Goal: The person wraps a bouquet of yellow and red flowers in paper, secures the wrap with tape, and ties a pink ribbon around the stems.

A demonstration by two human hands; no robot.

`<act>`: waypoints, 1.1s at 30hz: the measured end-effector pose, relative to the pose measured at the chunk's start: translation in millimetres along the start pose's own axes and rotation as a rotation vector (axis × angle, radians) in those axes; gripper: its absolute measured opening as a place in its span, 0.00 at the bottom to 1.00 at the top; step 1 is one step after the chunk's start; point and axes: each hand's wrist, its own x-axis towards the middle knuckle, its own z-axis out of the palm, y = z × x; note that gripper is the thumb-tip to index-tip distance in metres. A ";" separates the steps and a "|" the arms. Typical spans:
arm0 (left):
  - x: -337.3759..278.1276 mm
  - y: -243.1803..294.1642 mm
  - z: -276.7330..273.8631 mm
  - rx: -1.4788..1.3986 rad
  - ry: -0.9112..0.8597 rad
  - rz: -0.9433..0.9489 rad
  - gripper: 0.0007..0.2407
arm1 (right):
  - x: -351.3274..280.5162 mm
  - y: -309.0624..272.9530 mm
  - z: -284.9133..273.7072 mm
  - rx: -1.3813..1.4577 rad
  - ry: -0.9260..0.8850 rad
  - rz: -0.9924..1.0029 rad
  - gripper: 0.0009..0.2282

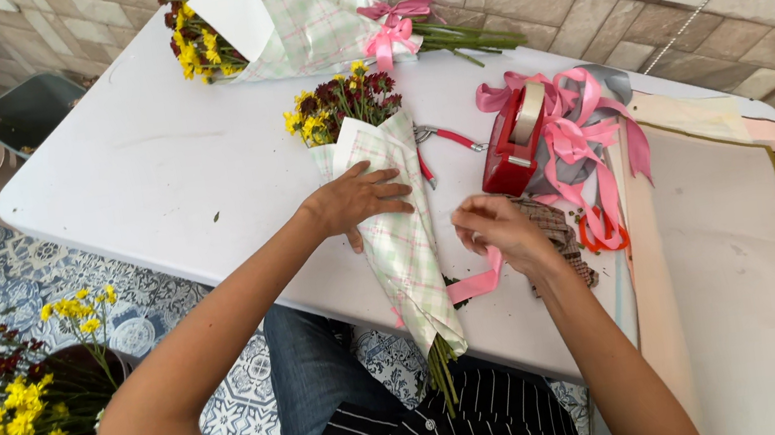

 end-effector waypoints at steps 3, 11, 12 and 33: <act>3.3 -0.5 4.5 0.039 0.009 -0.009 0.47 | -6.2 -28.1 17.5 -0.440 -0.325 -0.279 0.08; 4.1 -0.9 10.1 0.112 0.005 -0.003 0.48 | 18.7 -42.9 58.7 -0.593 -0.886 -0.238 0.09; 5.2 -2.0 10.7 0.099 -0.002 0.003 0.48 | 26.7 -37.0 59.8 -0.602 -0.892 -0.143 0.08; 0.3 -0.9 3.8 0.081 -0.009 -0.008 0.48 | 28.4 6.9 73.6 -0.911 -0.567 -0.090 0.12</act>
